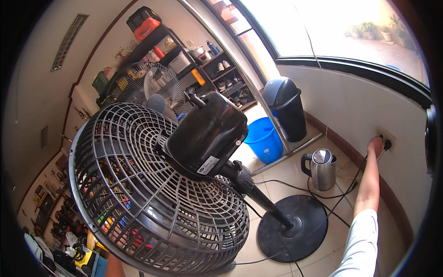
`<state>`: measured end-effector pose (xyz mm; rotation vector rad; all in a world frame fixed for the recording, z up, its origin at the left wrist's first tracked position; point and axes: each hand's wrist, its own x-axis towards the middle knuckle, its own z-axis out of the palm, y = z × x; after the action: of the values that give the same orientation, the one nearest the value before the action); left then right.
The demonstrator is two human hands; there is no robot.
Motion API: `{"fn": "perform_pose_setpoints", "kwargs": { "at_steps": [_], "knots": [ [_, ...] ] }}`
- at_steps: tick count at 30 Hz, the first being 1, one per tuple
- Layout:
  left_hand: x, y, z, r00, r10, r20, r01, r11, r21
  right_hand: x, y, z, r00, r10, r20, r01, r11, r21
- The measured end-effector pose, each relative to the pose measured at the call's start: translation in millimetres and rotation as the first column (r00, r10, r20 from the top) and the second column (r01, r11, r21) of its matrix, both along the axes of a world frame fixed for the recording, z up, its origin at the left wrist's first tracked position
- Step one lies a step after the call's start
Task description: The person assembles a large wet/dry vacuum cleaner by placing a filter and the motor unit onto the tank, securing the latches, and connecting the hose and power cord before carrying the unit away.
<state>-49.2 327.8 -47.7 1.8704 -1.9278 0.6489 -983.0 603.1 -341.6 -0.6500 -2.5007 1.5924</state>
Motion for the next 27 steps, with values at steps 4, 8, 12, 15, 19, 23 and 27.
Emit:
{"fn": "perform_pose_setpoints", "kwargs": {
  "at_steps": [4, 8, 12, 15, 19, 23, 27],
  "knots": [
    [-14.8, -15.8, -8.3, 0.999, -0.025, 0.047, 0.025, 0.999, -0.020, 20.3, -24.2, -25.7, 0.994, 0.089, -0.056, -0.081, 0.989, 0.125],
    [-56.1, -49.1, -25.4, 0.969, -0.093, 0.230, 0.124, 0.984, -0.125, 13.4, -26.1, -117.3, 0.986, 0.002, -0.168, -0.005, 1.000, -0.016],
    [-4.2, -39.2, -24.5, 0.971, -0.046, 0.234, 0.069, 0.993, -0.093, 65.0, -40.8, -124.8, 0.962, 0.270, 0.035, -0.272, 0.952, 0.137],
    [2.7, -47.0, -37.7, 0.993, -0.121, 0.005, 0.121, 0.992, 0.036, 103.4, -3.4, -101.7, 0.949, 0.288, -0.132, -0.259, 0.945, 0.197],
    [-35.1, -27.4, -22.1, 0.986, -0.167, -0.001, 0.166, 0.984, -0.064, 153.9, 84.0, -53.7, 0.777, 0.360, -0.516, -0.434, 0.901, -0.025],
    [5.0, -32.8, -22.3, 0.950, -0.311, 0.009, 0.310, 0.941, -0.135, 330.2, 117.2, 50.3, 0.627, 0.480, -0.614, -0.736, 0.106, -0.669],
    [-17.5, -20.6, -16.0, 0.849, -0.400, -0.346, 0.418, 0.908, -0.023, 432.3, 121.5, 92.4, 0.207, 0.606, -0.768, -0.813, -0.330, -0.480]
  ]
}}
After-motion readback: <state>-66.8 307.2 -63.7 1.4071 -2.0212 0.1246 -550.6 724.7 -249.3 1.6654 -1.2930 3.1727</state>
